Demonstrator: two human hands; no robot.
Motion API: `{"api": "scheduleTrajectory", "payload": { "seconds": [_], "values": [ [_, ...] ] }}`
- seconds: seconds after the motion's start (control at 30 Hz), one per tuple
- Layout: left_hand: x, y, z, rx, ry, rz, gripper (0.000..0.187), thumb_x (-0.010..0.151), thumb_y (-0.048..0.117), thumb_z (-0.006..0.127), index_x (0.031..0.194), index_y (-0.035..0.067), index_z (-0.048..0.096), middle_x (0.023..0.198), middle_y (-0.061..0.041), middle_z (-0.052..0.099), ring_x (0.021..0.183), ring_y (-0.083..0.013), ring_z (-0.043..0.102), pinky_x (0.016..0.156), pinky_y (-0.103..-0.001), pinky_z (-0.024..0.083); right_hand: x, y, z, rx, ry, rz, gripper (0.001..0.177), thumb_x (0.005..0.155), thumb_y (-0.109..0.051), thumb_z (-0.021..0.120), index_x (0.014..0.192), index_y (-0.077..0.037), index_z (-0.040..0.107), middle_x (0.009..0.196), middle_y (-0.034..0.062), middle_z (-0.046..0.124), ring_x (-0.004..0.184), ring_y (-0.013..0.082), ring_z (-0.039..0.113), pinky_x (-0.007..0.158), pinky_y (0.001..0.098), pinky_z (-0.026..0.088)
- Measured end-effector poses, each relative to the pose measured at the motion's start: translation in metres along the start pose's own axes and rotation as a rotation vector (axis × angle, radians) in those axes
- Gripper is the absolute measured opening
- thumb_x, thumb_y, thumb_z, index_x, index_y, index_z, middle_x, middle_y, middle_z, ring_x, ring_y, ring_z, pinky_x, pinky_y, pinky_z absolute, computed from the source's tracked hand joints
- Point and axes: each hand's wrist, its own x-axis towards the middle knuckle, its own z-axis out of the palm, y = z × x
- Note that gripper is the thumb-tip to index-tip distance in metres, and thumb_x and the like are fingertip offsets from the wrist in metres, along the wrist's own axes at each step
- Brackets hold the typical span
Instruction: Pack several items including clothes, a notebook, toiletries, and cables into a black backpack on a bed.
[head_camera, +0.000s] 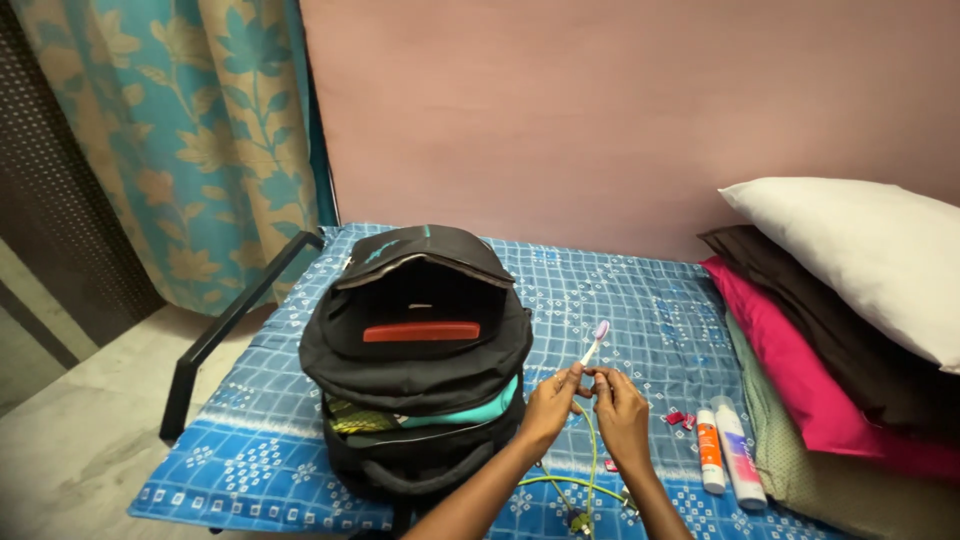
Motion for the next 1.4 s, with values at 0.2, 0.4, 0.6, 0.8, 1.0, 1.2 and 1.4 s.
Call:
{"api": "scheduleTrajectory", "payload": {
  "seconds": [0.2,0.4,0.6,0.8,1.0,1.2,1.4],
  "values": [
    [0.005,-0.008,-0.028,-0.052,-0.033,0.139,0.039,0.105,0.031,0.056,0.131,0.007,0.071,0.086,-0.003,0.073,0.064,-0.0055,0.063,0.057,-0.022,0.052,0.001,-0.018,0.016,0.048,0.001,0.014,0.024,0.099,-0.019,0.058,0.112,-0.007,0.075,0.085,0.0099,0.073,0.063,0.0153,0.069,0.059,0.0332,0.055],
    [-0.024,0.069,-0.058,0.111,0.100,0.034,0.036,0.102,0.032,0.057,0.130,0.016,0.073,0.075,-0.004,0.076,0.053,-0.0120,0.060,0.053,-0.029,0.049,0.008,-0.054,0.037,0.121,-0.014,0.093,0.031,0.095,-0.030,0.068,0.112,-0.005,0.075,0.085,0.0068,0.076,0.063,0.0123,0.067,0.058,0.0291,0.052],
    [-0.018,0.077,-0.097,0.439,0.108,0.259,0.038,0.103,0.039,0.052,0.124,0.015,0.073,0.082,-0.012,0.077,0.077,-0.0268,0.077,0.067,-0.040,0.057,0.019,-0.064,0.061,0.474,-0.191,0.393,0.038,0.092,-0.039,0.072,0.110,-0.005,0.074,0.085,0.0015,0.071,0.063,0.0077,0.058,0.053,0.0244,0.044],
    [-0.033,0.091,-0.157,0.922,0.042,0.487,0.047,0.103,0.030,0.052,0.147,0.015,0.056,0.109,-0.017,0.071,0.095,-0.0407,0.067,0.076,-0.051,0.054,0.017,-0.091,0.092,0.647,-0.347,0.517,0.031,0.092,-0.039,0.072,0.103,-0.010,0.072,0.083,-0.0026,0.068,0.066,0.0054,0.060,0.054,0.0212,0.044],
    [-0.055,0.110,-0.201,1.272,0.034,0.723,0.069,0.087,0.004,0.050,0.156,0.005,0.047,0.107,-0.011,0.062,0.091,-0.0287,0.067,0.059,-0.040,0.056,0.017,-0.102,0.133,0.785,-0.429,0.631,0.027,0.093,-0.037,0.071,0.103,-0.012,0.071,0.086,-0.0029,0.068,0.068,0.0065,0.064,0.058,0.0223,0.049],
    [-0.056,0.097,-0.235,1.740,0.287,0.893,0.060,0.088,0.015,0.058,0.147,0.012,0.057,0.091,0.000,0.060,0.076,-0.0147,0.061,0.057,-0.031,0.049,0.016,-0.108,0.167,0.718,-0.407,0.603,0.036,0.093,-0.038,0.071,0.101,-0.003,0.070,0.091,0.0073,0.072,0.069,0.0152,0.071,0.060,0.0286,0.059],
    [-0.042,0.068,-0.252,1.541,0.311,0.737,0.052,0.087,0.011,0.058,0.139,0.014,0.063,0.096,-0.001,0.063,0.084,-0.0185,0.065,0.066,-0.036,0.051,0.018,-0.149,0.156,0.303,-0.363,0.390,0.038,0.087,-0.032,0.075,0.103,0.002,0.070,0.094,0.0186,0.078,0.067,0.0243,0.077,0.058,0.0377,0.064]
  ]
}}
